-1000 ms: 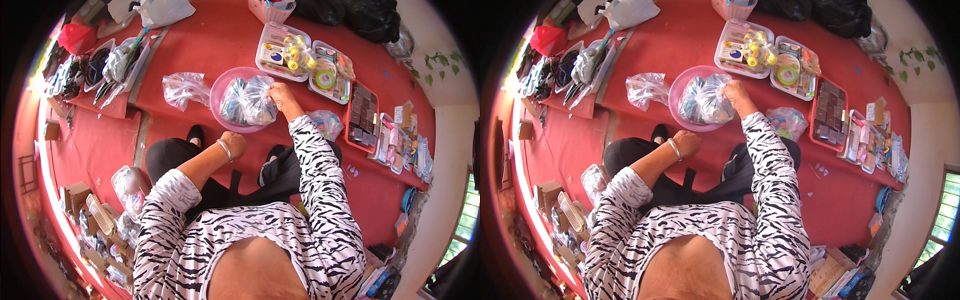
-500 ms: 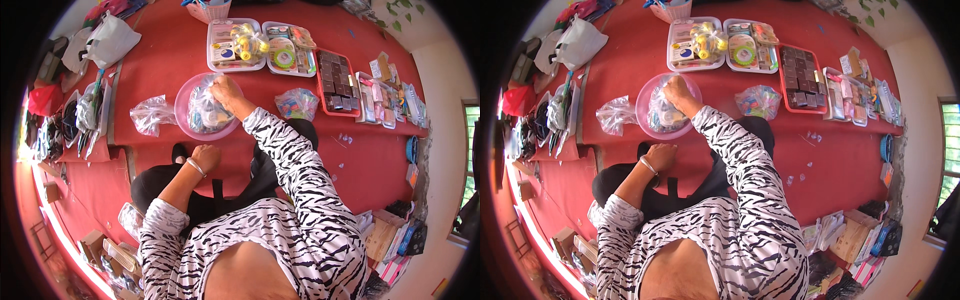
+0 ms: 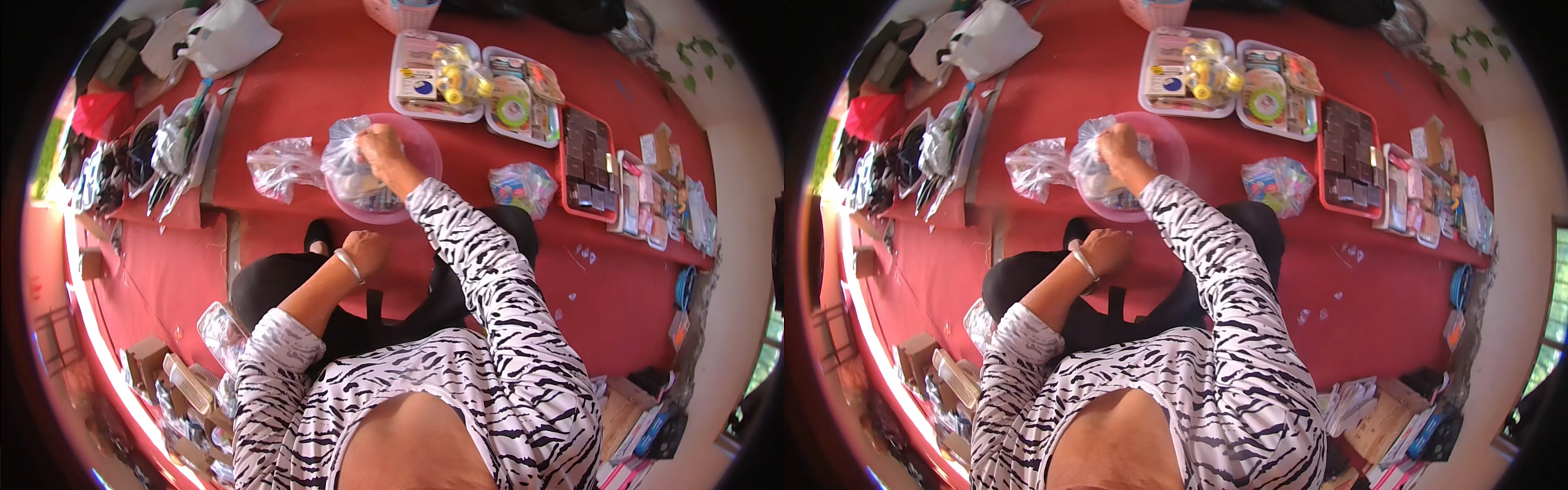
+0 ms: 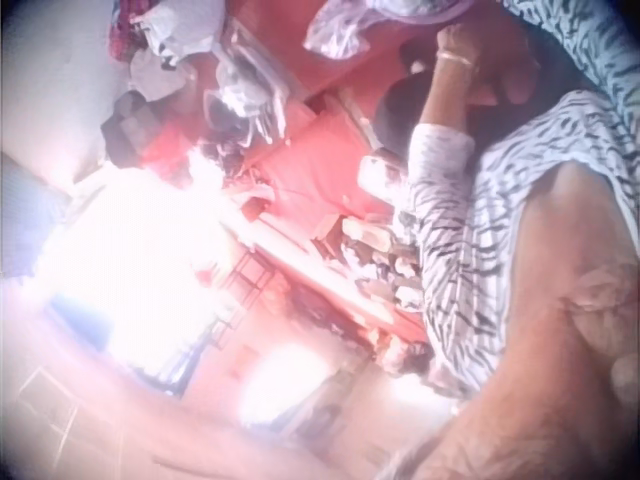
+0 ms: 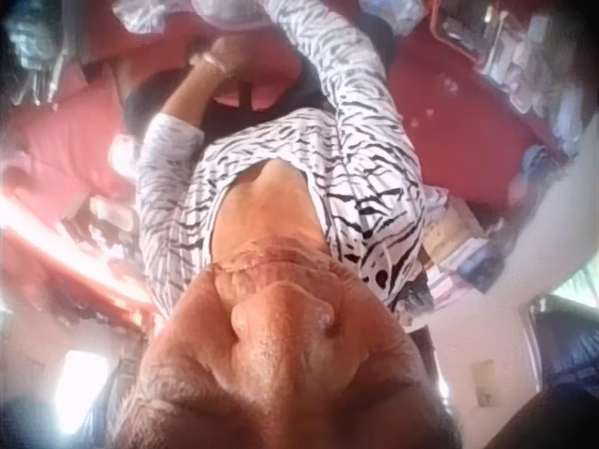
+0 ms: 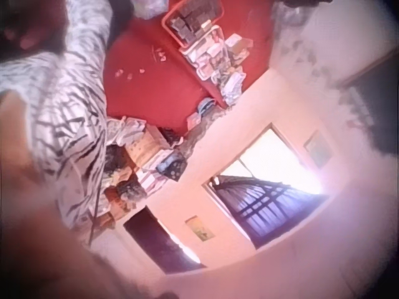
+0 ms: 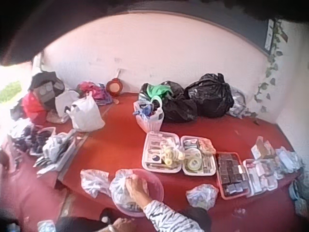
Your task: The person sits on the floor and folds various small pieces of clothing, including a blue shirt and a yellow cloth, placing them into a small patterned basket. The person also handles a plastic bag and a pink bowl during the process.
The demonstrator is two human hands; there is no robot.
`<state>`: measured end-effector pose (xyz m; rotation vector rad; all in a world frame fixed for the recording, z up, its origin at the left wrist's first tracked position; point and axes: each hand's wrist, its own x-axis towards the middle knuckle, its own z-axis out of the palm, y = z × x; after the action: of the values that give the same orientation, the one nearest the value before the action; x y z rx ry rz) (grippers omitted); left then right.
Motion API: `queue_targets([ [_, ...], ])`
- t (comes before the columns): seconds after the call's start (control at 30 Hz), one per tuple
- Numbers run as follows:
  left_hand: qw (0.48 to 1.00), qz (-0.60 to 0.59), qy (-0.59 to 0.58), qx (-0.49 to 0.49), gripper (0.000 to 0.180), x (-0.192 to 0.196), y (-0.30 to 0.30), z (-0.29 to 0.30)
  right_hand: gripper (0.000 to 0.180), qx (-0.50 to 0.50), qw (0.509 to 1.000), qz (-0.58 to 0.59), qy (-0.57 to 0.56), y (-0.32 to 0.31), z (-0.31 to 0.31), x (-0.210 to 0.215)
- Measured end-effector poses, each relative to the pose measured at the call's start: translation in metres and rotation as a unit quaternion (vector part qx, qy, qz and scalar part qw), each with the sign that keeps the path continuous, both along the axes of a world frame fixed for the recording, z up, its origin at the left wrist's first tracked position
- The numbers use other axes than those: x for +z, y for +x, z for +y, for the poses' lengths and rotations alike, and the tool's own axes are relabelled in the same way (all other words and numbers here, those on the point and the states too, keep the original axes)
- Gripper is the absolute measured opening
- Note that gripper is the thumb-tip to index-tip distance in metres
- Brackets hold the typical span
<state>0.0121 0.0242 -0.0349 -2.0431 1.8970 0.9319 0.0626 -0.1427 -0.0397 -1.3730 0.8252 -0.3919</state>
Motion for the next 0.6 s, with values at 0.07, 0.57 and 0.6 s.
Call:
queue_targets([
  [0.07,1.0,-0.008,-0.008,-0.013,0.026,-0.003,0.0,-0.001,0.006,-0.027,0.999,-0.003,0.019,0.005,0.005,-0.005],
  [0.57,0.999,-0.016,-0.027,-0.029,0.026,0.01,-0.007,-0.011,0.023,0.188,0.866,0.176,-0.428,-0.104,-0.145,0.033],
  [0.6,0.999,-0.018,-0.018,-0.02,0.025,0.014,-0.006,-0.01,0.027,0.221,0.84,0.224,-0.443,-0.133,-0.164,0.049],
])
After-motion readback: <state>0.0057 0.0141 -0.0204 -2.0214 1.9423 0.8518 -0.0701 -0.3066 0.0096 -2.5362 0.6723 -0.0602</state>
